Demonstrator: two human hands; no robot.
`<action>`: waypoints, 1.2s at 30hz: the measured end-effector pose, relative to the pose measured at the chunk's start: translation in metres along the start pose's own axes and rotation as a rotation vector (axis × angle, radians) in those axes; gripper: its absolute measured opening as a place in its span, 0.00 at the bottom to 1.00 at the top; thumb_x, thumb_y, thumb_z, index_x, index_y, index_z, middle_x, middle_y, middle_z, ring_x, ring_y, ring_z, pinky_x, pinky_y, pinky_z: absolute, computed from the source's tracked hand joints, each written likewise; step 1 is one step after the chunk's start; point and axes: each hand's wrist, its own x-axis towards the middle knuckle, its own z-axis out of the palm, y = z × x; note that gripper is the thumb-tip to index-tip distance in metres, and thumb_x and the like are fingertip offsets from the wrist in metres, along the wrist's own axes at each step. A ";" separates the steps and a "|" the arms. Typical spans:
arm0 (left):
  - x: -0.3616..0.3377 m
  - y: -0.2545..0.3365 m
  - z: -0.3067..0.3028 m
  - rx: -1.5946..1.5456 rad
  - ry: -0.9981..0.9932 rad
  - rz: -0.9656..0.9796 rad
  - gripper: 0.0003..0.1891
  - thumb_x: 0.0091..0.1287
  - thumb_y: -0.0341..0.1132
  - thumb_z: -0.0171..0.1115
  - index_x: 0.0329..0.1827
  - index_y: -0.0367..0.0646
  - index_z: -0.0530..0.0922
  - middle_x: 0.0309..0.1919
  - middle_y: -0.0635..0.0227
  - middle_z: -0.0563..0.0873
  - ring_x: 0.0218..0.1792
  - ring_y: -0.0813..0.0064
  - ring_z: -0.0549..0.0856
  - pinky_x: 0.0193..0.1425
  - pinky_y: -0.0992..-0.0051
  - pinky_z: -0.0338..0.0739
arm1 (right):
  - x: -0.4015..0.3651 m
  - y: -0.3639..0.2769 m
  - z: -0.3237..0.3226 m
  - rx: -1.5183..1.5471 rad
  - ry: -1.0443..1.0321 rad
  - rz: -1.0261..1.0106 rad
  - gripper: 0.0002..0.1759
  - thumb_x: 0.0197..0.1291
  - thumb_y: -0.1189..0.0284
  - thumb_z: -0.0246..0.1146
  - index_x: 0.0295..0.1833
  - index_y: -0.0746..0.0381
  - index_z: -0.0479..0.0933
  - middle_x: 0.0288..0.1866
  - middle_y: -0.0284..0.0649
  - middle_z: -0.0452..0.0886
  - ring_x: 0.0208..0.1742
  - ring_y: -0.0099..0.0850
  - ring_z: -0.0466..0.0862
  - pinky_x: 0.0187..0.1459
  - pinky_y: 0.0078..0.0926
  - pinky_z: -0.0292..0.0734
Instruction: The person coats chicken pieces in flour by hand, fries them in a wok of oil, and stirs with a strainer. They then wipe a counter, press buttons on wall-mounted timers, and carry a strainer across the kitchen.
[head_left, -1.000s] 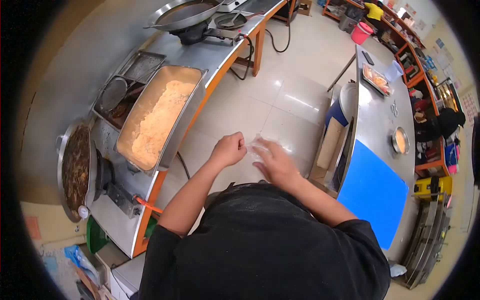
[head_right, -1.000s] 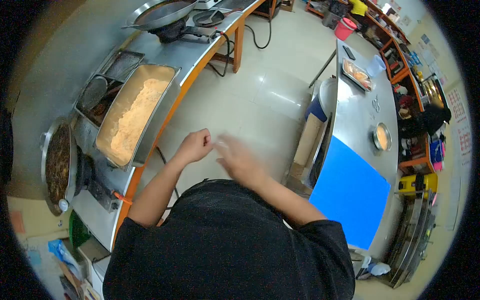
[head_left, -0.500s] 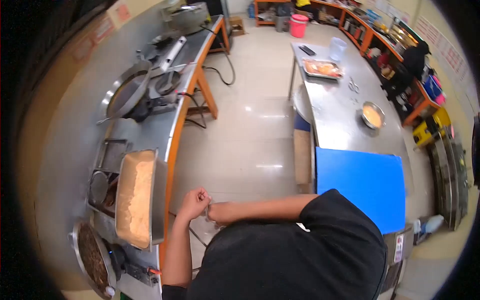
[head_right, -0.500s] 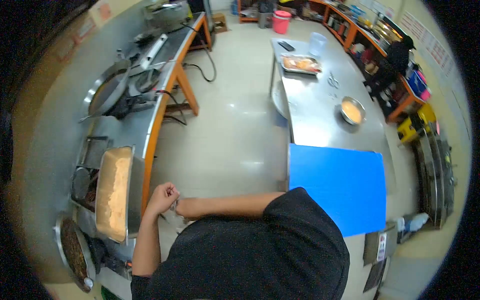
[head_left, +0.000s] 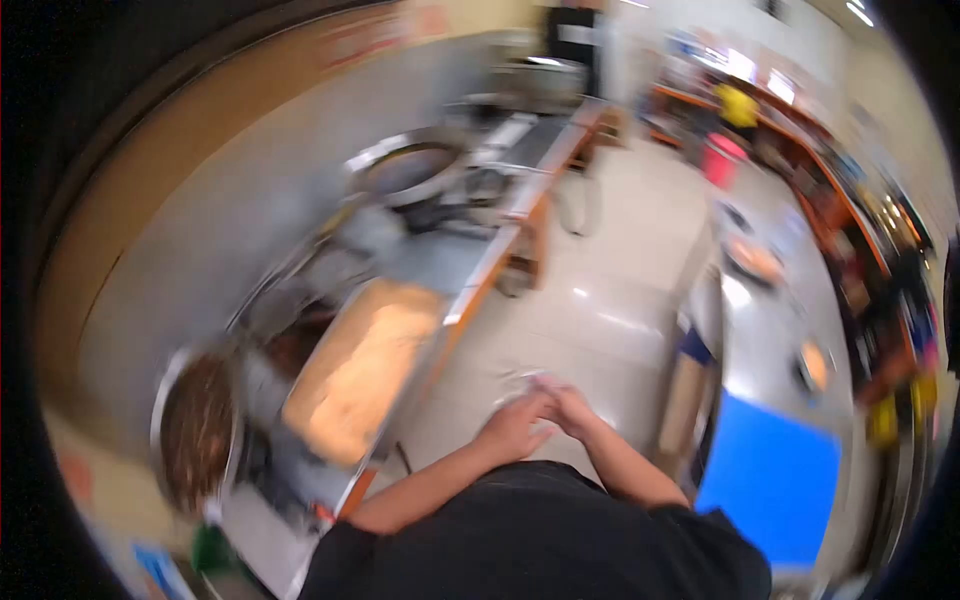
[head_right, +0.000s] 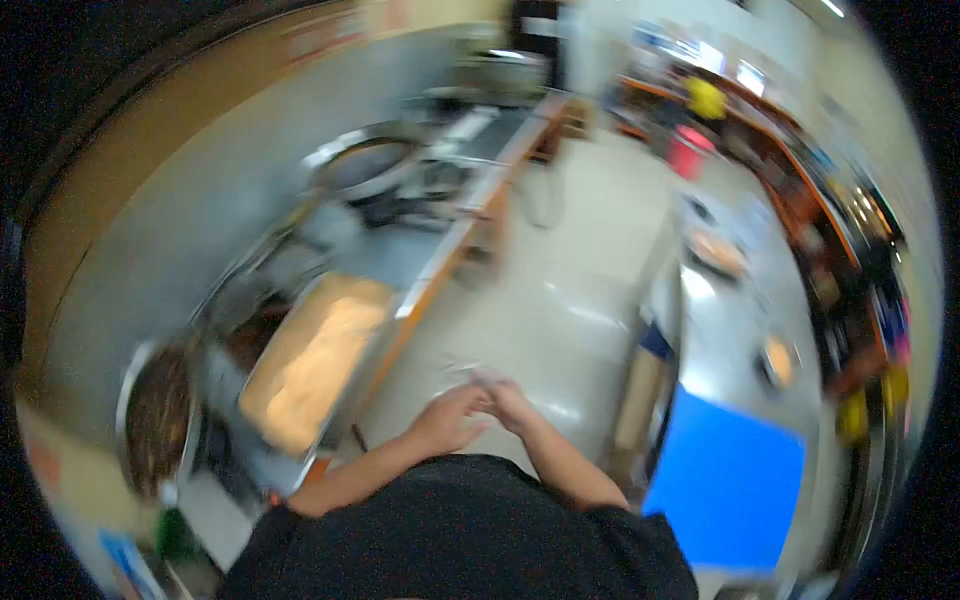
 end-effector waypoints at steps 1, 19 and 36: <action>-0.004 -0.023 0.000 0.023 -0.003 -0.021 0.19 0.60 0.32 0.68 0.54 0.42 0.76 0.50 0.58 0.83 0.49 0.61 0.86 0.55 0.62 0.80 | -0.009 -0.009 0.028 0.098 0.012 -0.068 0.29 0.73 0.53 0.53 0.70 0.61 0.67 0.56 0.47 0.79 0.54 0.36 0.83 0.54 0.36 0.81; -0.004 -0.124 -0.065 0.110 0.422 -0.166 0.08 0.67 0.36 0.55 0.34 0.40 0.73 0.32 0.54 0.82 0.39 0.49 0.83 0.44 0.52 0.76 | 0.109 -0.013 0.073 -1.750 -0.677 -0.643 0.20 0.65 0.79 0.60 0.62 0.68 0.72 0.59 0.44 0.80 0.57 0.46 0.82 0.56 0.38 0.80; 0.041 -0.094 -0.062 0.677 0.829 -0.508 0.13 0.64 0.36 0.59 0.48 0.39 0.75 0.49 0.54 0.80 0.54 0.57 0.79 0.55 0.57 0.75 | 0.184 -0.069 0.131 0.032 -0.821 0.266 0.40 0.72 0.42 0.48 0.81 0.51 0.52 0.78 0.50 0.59 0.77 0.44 0.62 0.76 0.46 0.59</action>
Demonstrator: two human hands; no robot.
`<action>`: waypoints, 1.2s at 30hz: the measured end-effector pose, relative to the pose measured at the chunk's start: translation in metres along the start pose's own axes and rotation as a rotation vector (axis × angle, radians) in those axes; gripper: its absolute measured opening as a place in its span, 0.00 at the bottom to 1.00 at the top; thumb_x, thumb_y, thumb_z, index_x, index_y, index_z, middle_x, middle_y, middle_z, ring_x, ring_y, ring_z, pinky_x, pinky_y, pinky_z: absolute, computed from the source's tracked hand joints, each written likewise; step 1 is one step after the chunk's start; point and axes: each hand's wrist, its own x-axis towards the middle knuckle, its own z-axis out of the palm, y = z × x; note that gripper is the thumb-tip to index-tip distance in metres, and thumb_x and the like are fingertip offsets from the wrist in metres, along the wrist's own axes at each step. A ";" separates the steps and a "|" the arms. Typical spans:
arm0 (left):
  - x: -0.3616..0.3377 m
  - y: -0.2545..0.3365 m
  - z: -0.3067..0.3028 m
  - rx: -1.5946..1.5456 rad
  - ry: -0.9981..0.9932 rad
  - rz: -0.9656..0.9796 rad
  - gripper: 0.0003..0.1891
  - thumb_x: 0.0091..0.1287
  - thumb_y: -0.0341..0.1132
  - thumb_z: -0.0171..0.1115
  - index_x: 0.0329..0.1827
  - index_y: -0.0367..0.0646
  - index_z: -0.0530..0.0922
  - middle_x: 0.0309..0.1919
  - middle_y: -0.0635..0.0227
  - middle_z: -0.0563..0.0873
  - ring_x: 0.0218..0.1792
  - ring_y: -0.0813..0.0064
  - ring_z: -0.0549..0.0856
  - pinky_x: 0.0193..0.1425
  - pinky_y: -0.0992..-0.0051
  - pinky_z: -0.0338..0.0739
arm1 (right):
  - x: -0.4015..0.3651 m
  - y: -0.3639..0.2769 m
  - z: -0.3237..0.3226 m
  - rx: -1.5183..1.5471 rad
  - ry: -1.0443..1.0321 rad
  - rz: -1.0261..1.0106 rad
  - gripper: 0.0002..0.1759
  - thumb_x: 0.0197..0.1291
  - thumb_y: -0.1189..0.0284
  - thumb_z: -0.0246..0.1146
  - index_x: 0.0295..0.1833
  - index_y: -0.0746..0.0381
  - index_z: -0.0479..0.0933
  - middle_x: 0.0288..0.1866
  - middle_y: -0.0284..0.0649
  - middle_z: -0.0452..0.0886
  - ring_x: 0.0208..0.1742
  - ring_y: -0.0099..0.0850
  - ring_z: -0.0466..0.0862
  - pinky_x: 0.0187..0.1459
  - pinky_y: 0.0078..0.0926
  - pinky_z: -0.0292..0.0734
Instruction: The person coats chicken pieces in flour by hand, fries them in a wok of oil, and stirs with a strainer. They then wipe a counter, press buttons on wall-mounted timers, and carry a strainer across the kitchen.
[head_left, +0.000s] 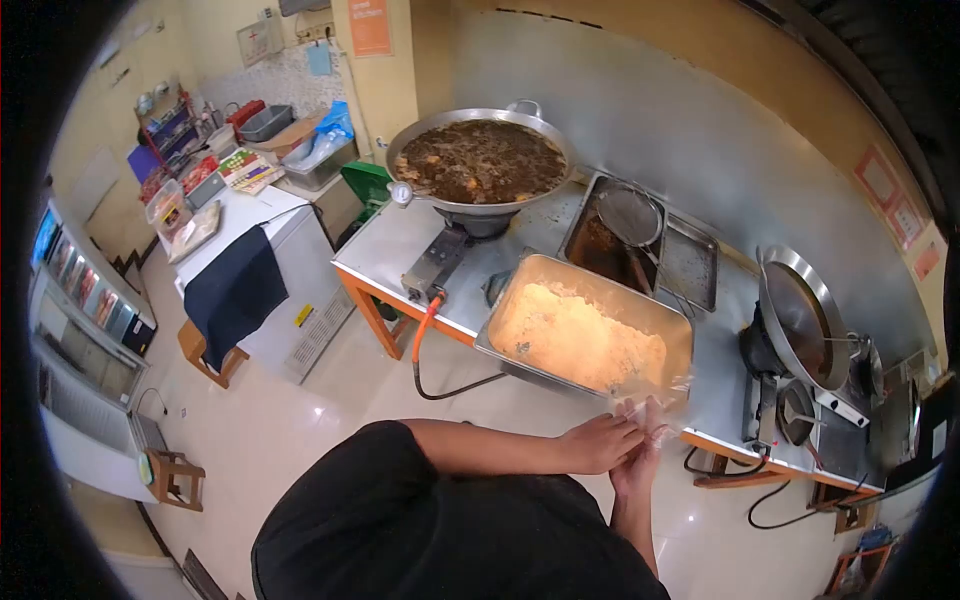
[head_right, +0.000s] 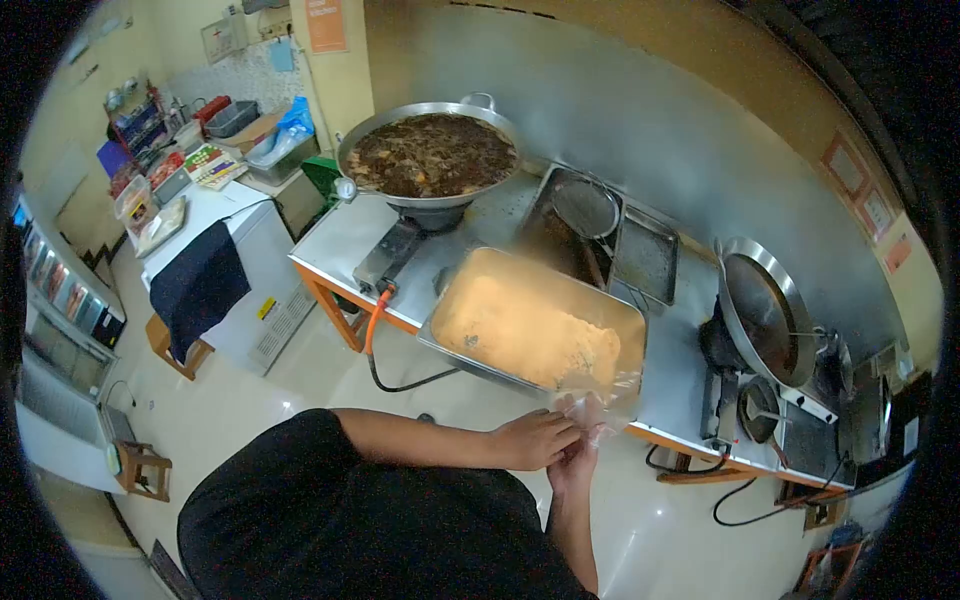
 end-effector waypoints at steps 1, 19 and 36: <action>-0.001 -0.003 0.000 0.002 -0.014 -0.044 0.13 0.64 0.36 0.59 0.48 0.39 0.75 0.49 0.54 0.80 0.53 0.56 0.80 0.54 0.57 0.76 | 0.003 0.002 0.007 0.061 -0.033 0.034 0.41 0.72 0.41 0.48 0.81 0.51 0.52 0.78 0.50 0.59 0.77 0.45 0.62 0.76 0.46 0.58; -0.180 -0.072 -0.117 -0.265 0.106 -0.186 0.06 0.68 0.32 0.57 0.42 0.40 0.75 0.38 0.55 0.81 0.45 0.52 0.81 0.51 0.55 0.75 | 0.047 0.159 0.143 -0.166 -0.210 0.091 0.41 0.72 0.44 0.51 0.79 0.59 0.55 0.81 0.42 0.55 0.80 0.39 0.58 0.79 0.41 0.53; -0.327 -0.093 -0.262 -0.400 -0.376 -0.146 0.03 0.63 0.21 0.57 0.36 0.37 0.71 0.31 0.58 0.78 0.34 0.59 0.80 0.42 0.67 0.75 | 0.020 0.295 0.299 0.077 -0.319 0.094 0.51 0.64 0.34 0.47 0.83 0.48 0.40 0.78 0.39 0.59 0.67 0.36 0.70 0.70 0.42 0.62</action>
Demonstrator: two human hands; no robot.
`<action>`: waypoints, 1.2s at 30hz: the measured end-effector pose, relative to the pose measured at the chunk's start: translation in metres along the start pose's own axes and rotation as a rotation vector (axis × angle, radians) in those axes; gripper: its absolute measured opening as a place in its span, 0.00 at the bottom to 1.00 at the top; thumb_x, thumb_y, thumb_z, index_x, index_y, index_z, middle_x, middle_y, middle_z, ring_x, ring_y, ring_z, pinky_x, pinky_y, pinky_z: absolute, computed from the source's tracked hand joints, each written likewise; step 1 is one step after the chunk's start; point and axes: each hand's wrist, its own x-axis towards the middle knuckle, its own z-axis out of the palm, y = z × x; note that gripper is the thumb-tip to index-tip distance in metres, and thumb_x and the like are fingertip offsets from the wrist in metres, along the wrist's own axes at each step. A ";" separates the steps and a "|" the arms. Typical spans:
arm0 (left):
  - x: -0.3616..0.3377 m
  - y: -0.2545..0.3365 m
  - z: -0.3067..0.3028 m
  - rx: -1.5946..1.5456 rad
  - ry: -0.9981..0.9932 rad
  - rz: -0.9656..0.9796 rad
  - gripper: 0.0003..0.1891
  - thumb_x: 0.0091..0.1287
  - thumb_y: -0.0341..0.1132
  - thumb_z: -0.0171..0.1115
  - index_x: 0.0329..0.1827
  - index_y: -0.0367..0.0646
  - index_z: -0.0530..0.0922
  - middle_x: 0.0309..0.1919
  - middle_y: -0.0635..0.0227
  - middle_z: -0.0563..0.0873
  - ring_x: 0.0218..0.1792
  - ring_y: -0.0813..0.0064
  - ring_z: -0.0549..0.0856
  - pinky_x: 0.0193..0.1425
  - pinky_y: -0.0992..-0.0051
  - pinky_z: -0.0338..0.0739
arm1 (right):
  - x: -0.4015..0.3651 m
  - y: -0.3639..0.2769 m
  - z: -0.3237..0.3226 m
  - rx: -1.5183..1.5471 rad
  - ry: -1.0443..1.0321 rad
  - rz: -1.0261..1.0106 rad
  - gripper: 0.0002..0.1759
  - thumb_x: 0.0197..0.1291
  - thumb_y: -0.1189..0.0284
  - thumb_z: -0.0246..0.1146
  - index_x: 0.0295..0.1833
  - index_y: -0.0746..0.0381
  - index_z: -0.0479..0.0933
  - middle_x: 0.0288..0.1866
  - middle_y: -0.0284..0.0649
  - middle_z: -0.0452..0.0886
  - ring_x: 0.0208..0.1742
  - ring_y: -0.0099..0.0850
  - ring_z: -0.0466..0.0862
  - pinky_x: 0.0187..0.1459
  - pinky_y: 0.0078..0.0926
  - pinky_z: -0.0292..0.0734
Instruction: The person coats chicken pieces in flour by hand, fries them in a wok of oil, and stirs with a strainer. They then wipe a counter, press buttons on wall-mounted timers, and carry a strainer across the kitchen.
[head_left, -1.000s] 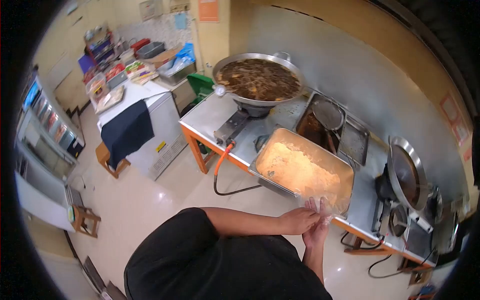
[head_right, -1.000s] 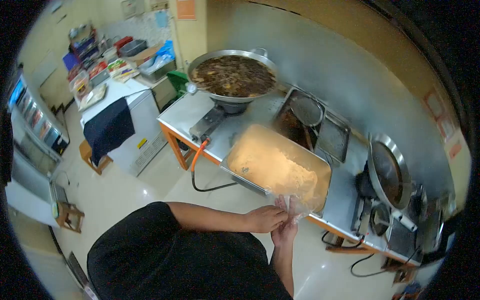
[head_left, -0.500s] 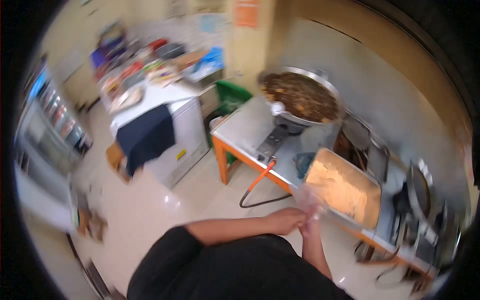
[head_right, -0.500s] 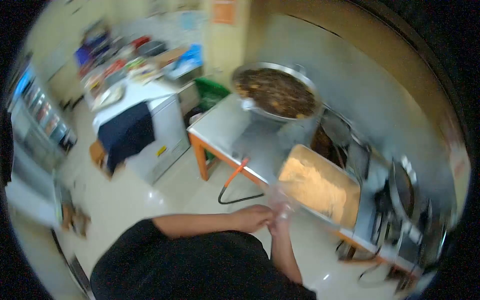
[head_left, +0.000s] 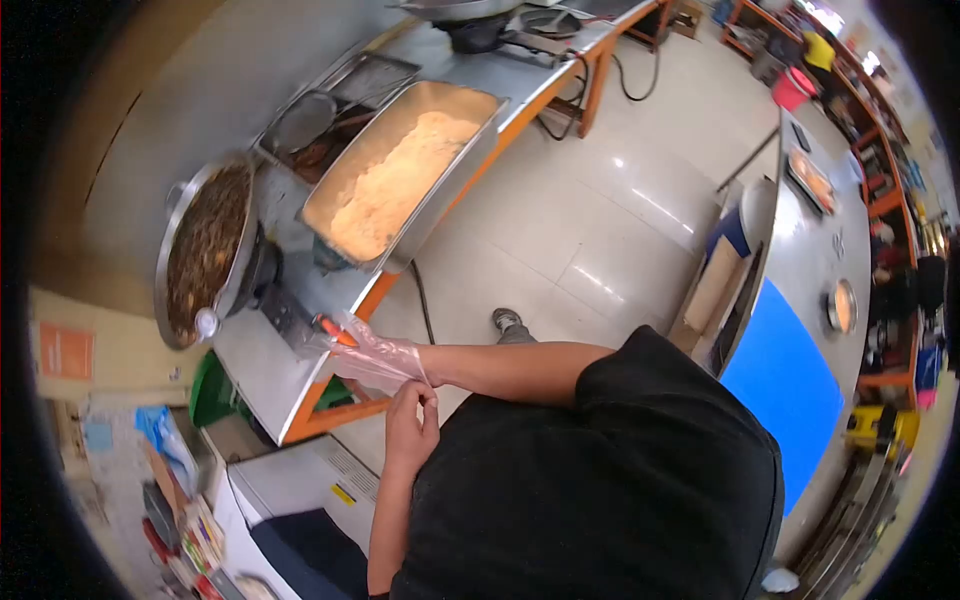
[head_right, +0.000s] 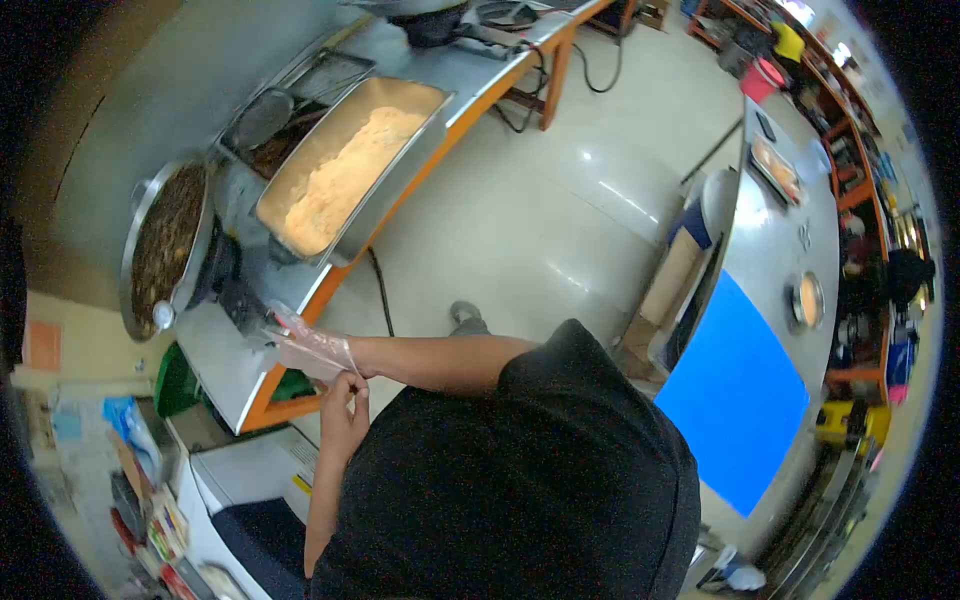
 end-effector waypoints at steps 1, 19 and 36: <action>0.006 0.002 -0.001 -0.018 -0.044 0.029 0.04 0.63 0.21 0.57 0.36 0.37 0.71 0.31 0.57 0.78 0.35 0.59 0.80 0.43 0.67 0.75 | -0.004 -0.004 -0.004 0.005 -0.025 0.000 0.53 0.60 0.31 0.45 0.83 0.47 0.39 0.79 0.39 0.58 0.69 0.37 0.68 0.71 0.45 0.61; 0.203 0.034 0.192 -0.195 -0.807 0.214 0.09 0.67 0.30 0.62 0.47 0.36 0.77 0.39 0.60 0.86 0.42 0.67 0.84 0.52 0.71 0.78 | -0.276 -0.054 -0.261 -0.099 1.497 -0.226 0.37 0.73 0.43 0.41 0.79 0.53 0.52 0.81 0.44 0.54 0.80 0.40 0.53 0.77 0.37 0.47; 0.288 -0.068 0.260 0.181 -0.742 -0.460 0.16 0.74 0.38 0.59 0.57 0.35 0.77 0.45 0.60 0.87 0.46 0.71 0.85 0.55 0.71 0.78 | -0.781 0.039 -0.346 0.374 2.790 0.536 0.28 0.74 0.53 0.47 0.65 0.64 0.73 0.64 0.57 0.77 0.66 0.52 0.76 0.66 0.44 0.71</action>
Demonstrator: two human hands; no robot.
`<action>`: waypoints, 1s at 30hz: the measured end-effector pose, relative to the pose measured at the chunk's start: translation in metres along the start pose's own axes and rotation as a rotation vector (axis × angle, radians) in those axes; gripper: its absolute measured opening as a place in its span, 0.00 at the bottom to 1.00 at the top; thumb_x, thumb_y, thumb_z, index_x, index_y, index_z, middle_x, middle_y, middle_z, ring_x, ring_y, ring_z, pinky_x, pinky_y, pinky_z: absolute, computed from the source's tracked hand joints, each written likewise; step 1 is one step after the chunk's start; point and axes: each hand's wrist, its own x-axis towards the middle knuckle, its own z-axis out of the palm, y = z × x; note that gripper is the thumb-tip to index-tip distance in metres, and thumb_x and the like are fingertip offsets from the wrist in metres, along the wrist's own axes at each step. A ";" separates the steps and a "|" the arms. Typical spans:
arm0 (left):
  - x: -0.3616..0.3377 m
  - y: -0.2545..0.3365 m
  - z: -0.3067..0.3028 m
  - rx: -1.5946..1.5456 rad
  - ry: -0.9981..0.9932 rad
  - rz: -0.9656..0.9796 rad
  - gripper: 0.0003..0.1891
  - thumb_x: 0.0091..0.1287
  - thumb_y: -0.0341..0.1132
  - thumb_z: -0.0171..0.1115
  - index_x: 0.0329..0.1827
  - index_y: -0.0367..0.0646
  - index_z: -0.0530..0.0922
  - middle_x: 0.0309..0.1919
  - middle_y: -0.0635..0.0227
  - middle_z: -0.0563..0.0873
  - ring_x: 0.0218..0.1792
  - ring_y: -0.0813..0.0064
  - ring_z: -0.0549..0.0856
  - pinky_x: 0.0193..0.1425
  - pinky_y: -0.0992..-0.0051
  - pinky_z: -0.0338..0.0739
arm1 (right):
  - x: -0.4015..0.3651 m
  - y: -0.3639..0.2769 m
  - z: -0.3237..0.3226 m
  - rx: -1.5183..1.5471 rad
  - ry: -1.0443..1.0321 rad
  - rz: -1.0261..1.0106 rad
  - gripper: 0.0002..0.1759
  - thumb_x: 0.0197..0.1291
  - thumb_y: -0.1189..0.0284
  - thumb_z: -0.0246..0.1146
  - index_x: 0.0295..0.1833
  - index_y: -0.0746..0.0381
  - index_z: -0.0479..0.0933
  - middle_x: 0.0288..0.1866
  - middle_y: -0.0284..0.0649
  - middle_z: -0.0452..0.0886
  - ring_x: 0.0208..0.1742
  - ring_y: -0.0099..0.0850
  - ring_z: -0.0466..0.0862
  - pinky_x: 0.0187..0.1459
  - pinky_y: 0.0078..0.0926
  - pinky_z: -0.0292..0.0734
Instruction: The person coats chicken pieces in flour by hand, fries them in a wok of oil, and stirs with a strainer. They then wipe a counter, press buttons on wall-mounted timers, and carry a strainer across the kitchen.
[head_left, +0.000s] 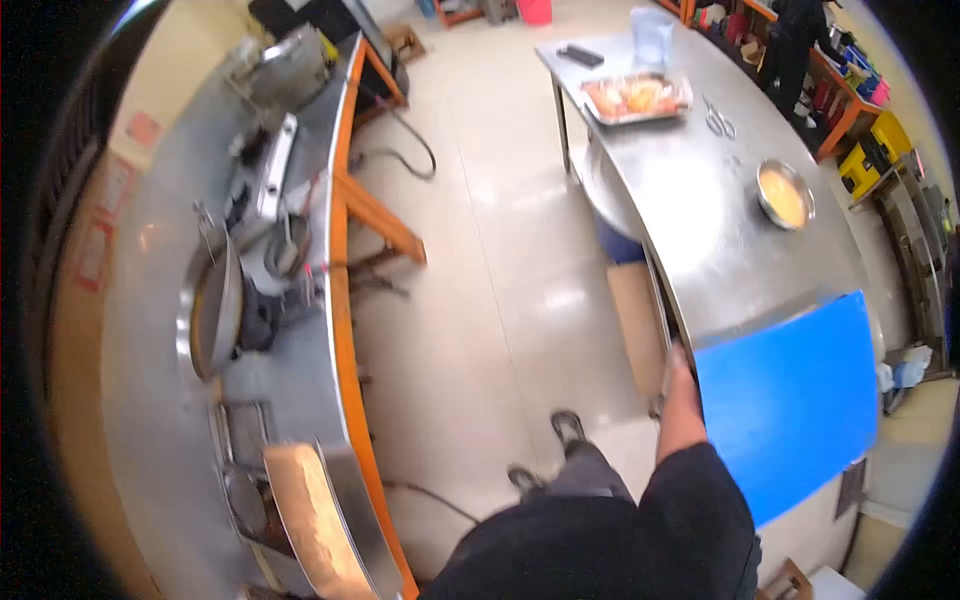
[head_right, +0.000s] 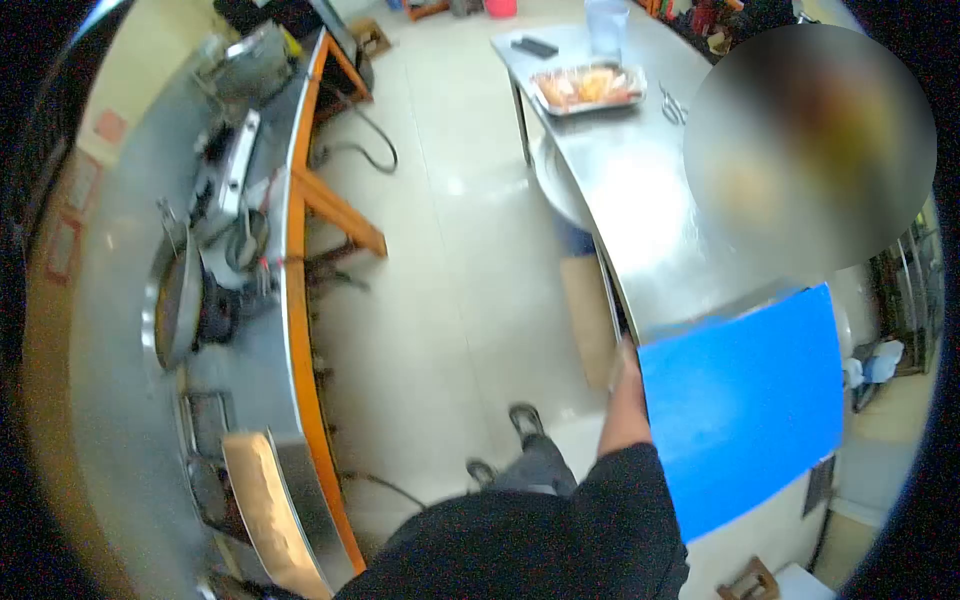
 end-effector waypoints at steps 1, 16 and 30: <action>0.013 0.022 -0.001 0.018 -0.003 -0.005 0.16 0.74 0.38 0.59 0.57 0.35 0.77 0.45 0.60 0.87 0.46 0.71 0.85 0.55 0.71 0.78 | 0.005 0.006 0.002 -0.019 -0.002 0.023 0.28 0.74 0.53 0.47 0.65 0.64 0.73 0.64 0.56 0.77 0.66 0.51 0.76 0.66 0.44 0.71; 0.117 0.158 0.003 0.209 -0.144 0.248 0.17 0.74 0.38 0.59 0.58 0.35 0.77 0.45 0.60 0.86 0.47 0.70 0.85 0.55 0.71 0.78 | -0.015 0.055 0.011 -0.064 -0.013 0.044 0.28 0.74 0.55 0.47 0.65 0.64 0.73 0.65 0.53 0.77 0.66 0.50 0.76 0.68 0.43 0.69; 0.117 0.144 -0.027 0.284 -0.175 0.260 0.17 0.74 0.38 0.59 0.58 0.35 0.77 0.46 0.60 0.86 0.47 0.70 0.85 0.55 0.71 0.78 | -0.012 0.147 0.048 -0.252 0.246 -0.126 0.27 0.74 0.56 0.47 0.65 0.63 0.74 0.66 0.50 0.77 0.66 0.48 0.76 0.69 0.43 0.67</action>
